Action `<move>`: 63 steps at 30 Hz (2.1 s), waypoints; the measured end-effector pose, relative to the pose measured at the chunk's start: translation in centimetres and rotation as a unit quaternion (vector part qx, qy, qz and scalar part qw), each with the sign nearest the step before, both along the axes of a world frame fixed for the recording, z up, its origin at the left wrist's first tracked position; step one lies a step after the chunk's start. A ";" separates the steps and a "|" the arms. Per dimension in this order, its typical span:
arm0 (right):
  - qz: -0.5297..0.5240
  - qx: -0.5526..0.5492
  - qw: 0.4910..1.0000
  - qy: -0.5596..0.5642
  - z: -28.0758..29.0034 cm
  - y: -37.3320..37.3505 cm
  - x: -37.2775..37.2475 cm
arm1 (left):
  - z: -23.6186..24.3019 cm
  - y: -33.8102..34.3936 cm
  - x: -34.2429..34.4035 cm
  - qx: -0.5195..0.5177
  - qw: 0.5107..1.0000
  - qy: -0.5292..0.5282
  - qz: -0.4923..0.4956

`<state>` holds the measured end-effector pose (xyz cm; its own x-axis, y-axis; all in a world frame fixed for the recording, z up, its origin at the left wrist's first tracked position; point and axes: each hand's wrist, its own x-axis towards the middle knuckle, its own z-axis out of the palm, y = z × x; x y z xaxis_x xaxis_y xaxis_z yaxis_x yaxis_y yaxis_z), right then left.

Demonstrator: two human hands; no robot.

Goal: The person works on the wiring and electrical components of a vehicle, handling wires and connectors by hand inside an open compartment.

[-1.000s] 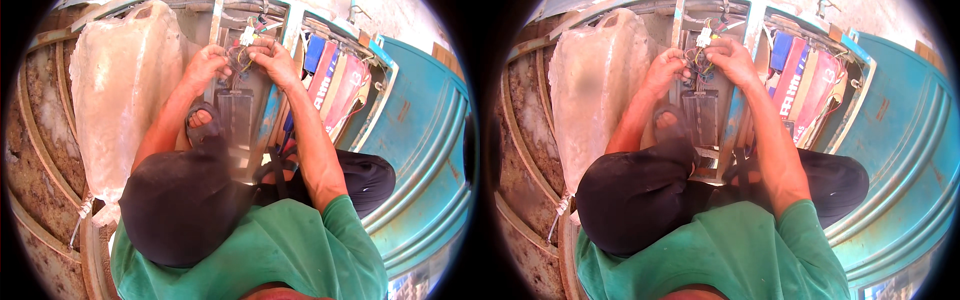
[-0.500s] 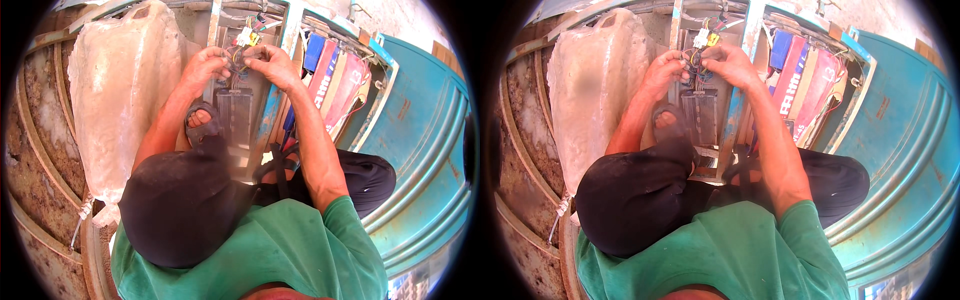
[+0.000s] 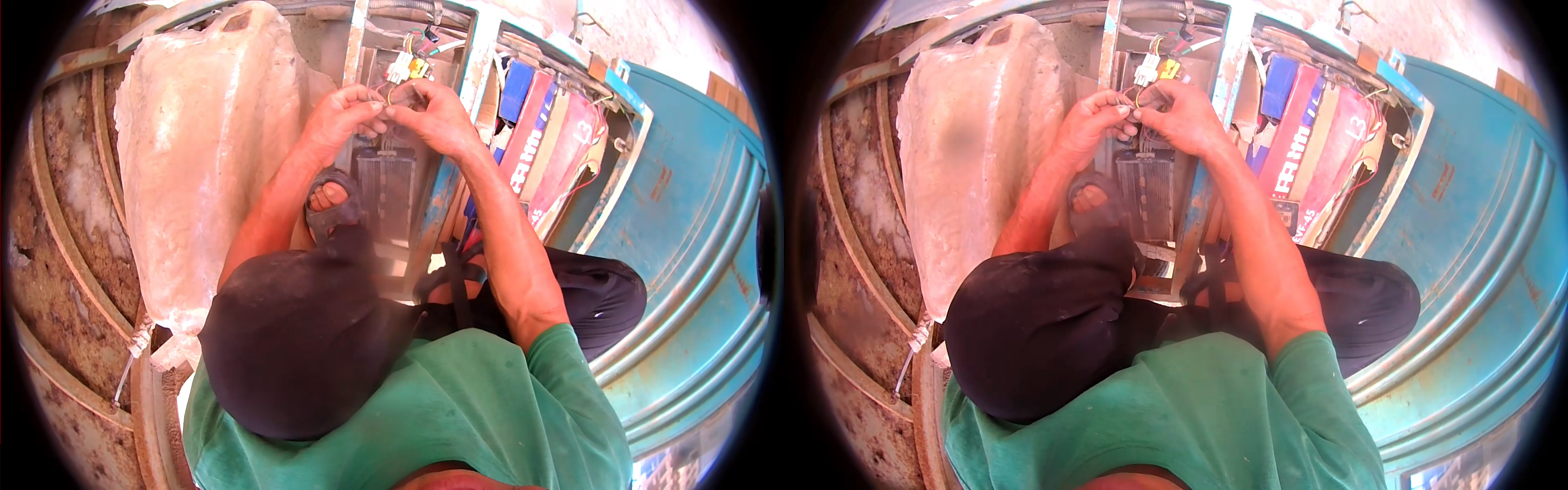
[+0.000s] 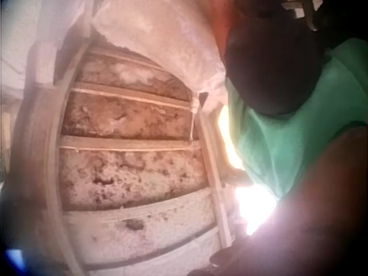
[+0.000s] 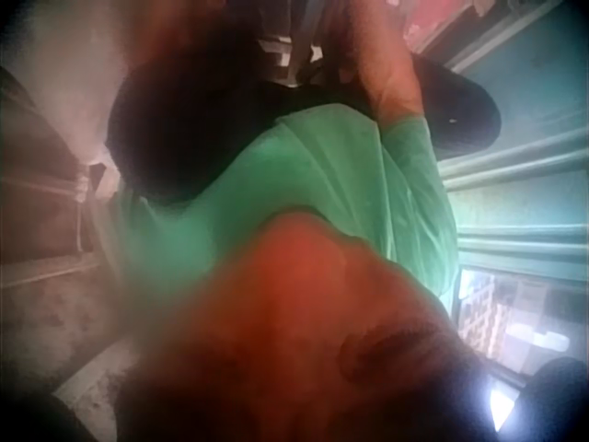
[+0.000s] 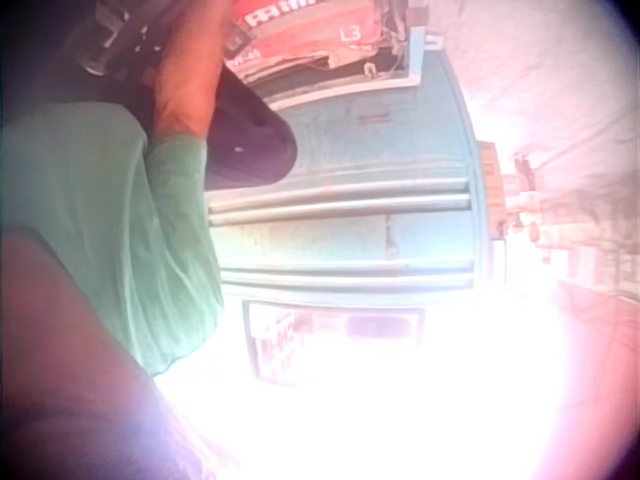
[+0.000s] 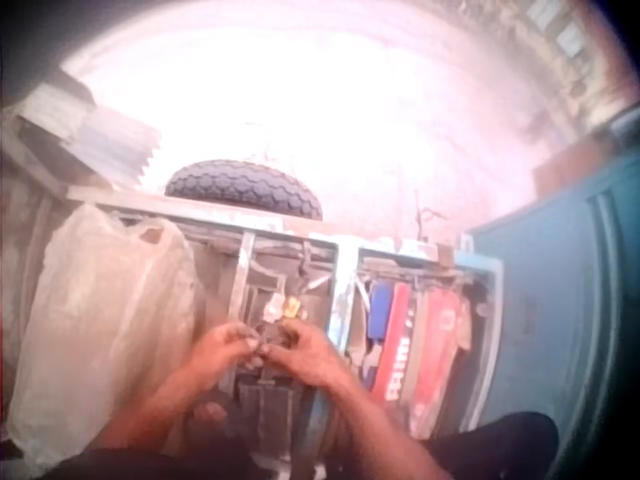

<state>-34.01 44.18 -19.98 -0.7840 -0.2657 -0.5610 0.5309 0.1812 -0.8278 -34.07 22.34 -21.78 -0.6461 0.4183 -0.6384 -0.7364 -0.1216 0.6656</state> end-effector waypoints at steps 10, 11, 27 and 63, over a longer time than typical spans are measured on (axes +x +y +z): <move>0.027 0.049 0.998 0.004 1.1 4.5 -1.6 | -1.2 0.4 0.3 -0.023 0.999 -0.020 0.016; 0.046 0.070 0.996 0.000 1.2 4.8 -1.5 | -1.2 0.5 0.3 -0.026 0.999 -0.024 0.012; 0.102 0.171 0.979 0.053 1.6 4.2 -1.1 | -0.2 -0.9 0.4 -0.057 0.998 -0.010 0.016; 0.102 0.059 0.993 0.015 1.7 2.9 -1.7 | -0.6 2.2 -1.2 -0.167 0.982 0.091 -0.009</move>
